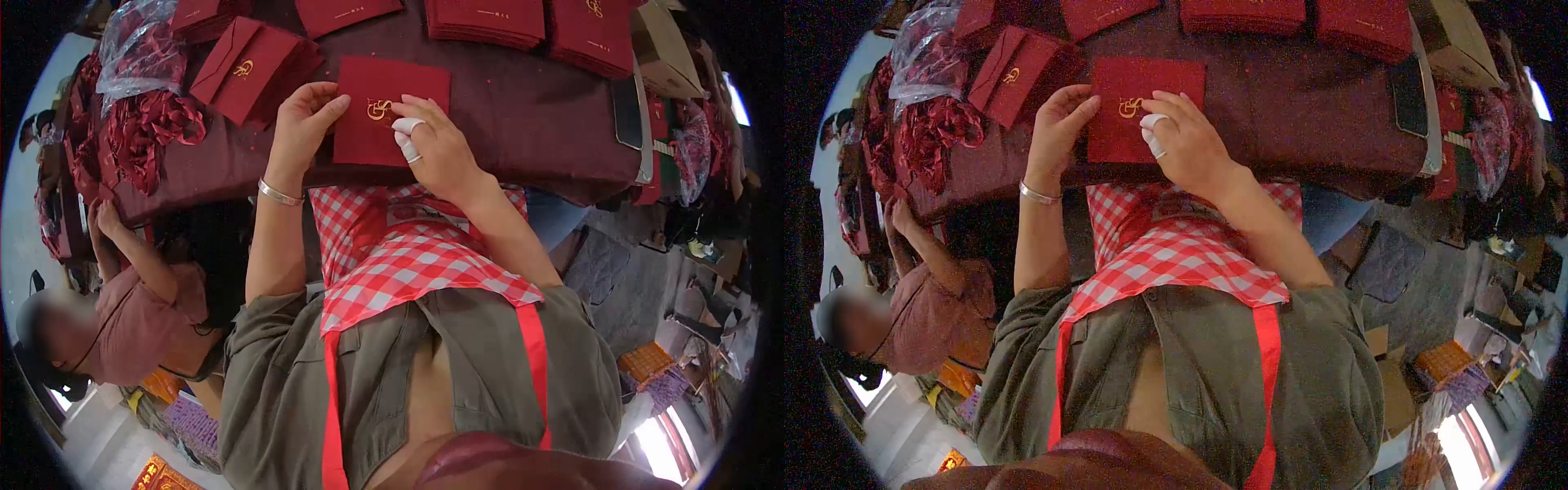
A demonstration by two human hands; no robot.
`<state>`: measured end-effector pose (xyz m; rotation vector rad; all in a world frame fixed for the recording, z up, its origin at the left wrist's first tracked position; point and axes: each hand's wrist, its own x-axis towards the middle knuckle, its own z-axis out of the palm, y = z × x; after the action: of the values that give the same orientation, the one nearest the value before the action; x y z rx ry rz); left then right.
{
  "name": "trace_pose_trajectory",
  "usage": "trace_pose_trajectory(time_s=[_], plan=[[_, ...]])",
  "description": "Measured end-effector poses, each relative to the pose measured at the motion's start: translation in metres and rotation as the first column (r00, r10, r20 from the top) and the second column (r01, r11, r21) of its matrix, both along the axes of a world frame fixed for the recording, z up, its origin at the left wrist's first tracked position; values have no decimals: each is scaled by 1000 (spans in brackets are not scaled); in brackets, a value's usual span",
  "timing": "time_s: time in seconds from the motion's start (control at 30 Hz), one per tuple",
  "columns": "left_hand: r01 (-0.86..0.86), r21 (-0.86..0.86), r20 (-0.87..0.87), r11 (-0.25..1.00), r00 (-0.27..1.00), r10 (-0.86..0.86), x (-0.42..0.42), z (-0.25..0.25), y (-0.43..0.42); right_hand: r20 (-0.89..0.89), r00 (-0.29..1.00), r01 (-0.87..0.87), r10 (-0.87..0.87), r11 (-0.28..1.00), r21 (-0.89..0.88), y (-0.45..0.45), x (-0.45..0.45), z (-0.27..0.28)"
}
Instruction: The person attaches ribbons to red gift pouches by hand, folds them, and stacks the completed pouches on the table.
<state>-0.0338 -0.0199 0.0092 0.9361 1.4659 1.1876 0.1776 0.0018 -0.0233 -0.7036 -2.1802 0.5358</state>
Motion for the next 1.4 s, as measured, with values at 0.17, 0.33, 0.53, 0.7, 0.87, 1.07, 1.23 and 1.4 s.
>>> trace_pose_trajectory(time_s=[0.17, 0.33, 0.53, 0.7, 0.87, 1.07, 1.23, 1.4], plan=[[-3, 118, -529, 993, 846, 65, 7, 2, 9, 31, 999, -10, 11, 1000, -7, -1, 1, -1], [42, 69, -287, 997, 958, -21, 25, 15, 21, 56, 998, -28, 29, 999, -19, -1, 3, 1], [-8, 84, 334, 996, 942, -21, 21, -9, 17, -88, 996, -22, 13, 995, -93, 13, 4, 15], [-89, 105, 415, 991, 909, 37, 22, -21, 13, -173, 984, 4, -31, 988, -153, 31, -8, 23], [-106, 153, 475, 982, 880, 21, 21, -26, 12, -165, 986, 17, -35, 993, -114, 42, -23, 17], [-121, 177, 474, 977, 880, 23, 24, -22, 10, -124, 991, 40, -44, 999, -37, 48, -39, 19], [-122, 194, 472, 974, 881, 16, 23, -29, 10, -74, 994, 87, -84, 995, 40, 49, -43, 20], [-144, 169, 402, 975, 913, 65, 26, -26, 10, 24, 995, 93, -94, 995, 44, 47, -44, 21]])
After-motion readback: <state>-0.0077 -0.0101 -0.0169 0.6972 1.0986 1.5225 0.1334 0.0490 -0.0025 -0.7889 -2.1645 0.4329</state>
